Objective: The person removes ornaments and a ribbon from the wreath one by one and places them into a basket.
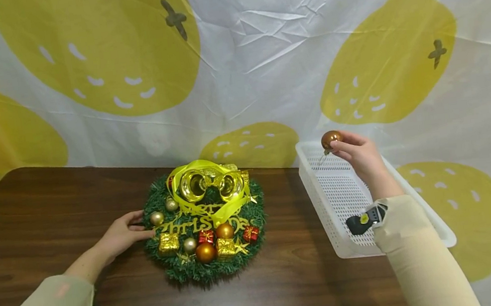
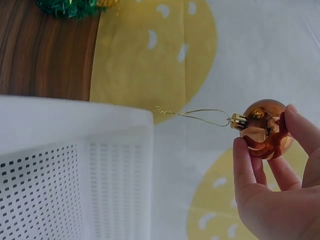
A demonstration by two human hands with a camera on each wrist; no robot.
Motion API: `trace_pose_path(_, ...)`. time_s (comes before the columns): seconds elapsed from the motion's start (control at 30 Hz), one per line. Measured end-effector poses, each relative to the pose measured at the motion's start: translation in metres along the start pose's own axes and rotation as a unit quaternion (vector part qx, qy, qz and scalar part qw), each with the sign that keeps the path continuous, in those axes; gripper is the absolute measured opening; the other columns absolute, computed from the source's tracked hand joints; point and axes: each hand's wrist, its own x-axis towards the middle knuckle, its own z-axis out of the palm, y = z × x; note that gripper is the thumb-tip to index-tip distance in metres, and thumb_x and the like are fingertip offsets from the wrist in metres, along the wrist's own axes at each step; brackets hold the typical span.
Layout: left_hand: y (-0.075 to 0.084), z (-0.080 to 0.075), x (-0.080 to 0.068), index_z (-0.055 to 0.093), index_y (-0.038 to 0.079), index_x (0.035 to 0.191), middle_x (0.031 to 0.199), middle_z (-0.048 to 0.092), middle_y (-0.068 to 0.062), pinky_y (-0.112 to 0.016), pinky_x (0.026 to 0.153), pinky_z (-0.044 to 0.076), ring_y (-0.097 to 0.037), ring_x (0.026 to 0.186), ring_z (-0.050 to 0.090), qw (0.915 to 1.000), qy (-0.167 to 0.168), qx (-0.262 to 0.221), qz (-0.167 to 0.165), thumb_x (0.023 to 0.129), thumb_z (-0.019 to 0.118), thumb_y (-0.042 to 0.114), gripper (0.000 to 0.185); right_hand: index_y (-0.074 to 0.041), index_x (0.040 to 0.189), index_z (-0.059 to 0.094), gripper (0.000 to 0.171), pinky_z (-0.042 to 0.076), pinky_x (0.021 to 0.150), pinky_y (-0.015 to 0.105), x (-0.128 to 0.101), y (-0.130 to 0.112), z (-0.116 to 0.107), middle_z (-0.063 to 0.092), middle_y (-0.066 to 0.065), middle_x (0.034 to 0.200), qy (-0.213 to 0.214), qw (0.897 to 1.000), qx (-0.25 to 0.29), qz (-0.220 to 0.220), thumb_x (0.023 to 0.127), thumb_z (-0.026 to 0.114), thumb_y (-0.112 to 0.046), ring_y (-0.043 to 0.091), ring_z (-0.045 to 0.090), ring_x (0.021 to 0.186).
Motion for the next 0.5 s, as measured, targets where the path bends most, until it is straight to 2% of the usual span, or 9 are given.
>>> trace_pose_path(0.5, -0.001, 0.000, 0.000, 0.013, -0.012, 0.145, 0.144, 0.023, -0.036, -0.054, 0.099, 0.041, -0.048, 0.127, 0.037, 1.0000, 0.002, 0.002, -0.001, 0.089, 0.064, 0.028, 0.086, -0.015, 0.085, 0.064, 0.022, 0.054, 0.069, 0.015, 0.000, 0.017, -0.035, 0.068, -0.009, 0.079, 0.064, 0.997, 0.018, 0.050, 0.085, 0.061, 0.006, 0.002, 0.065, 0.072)
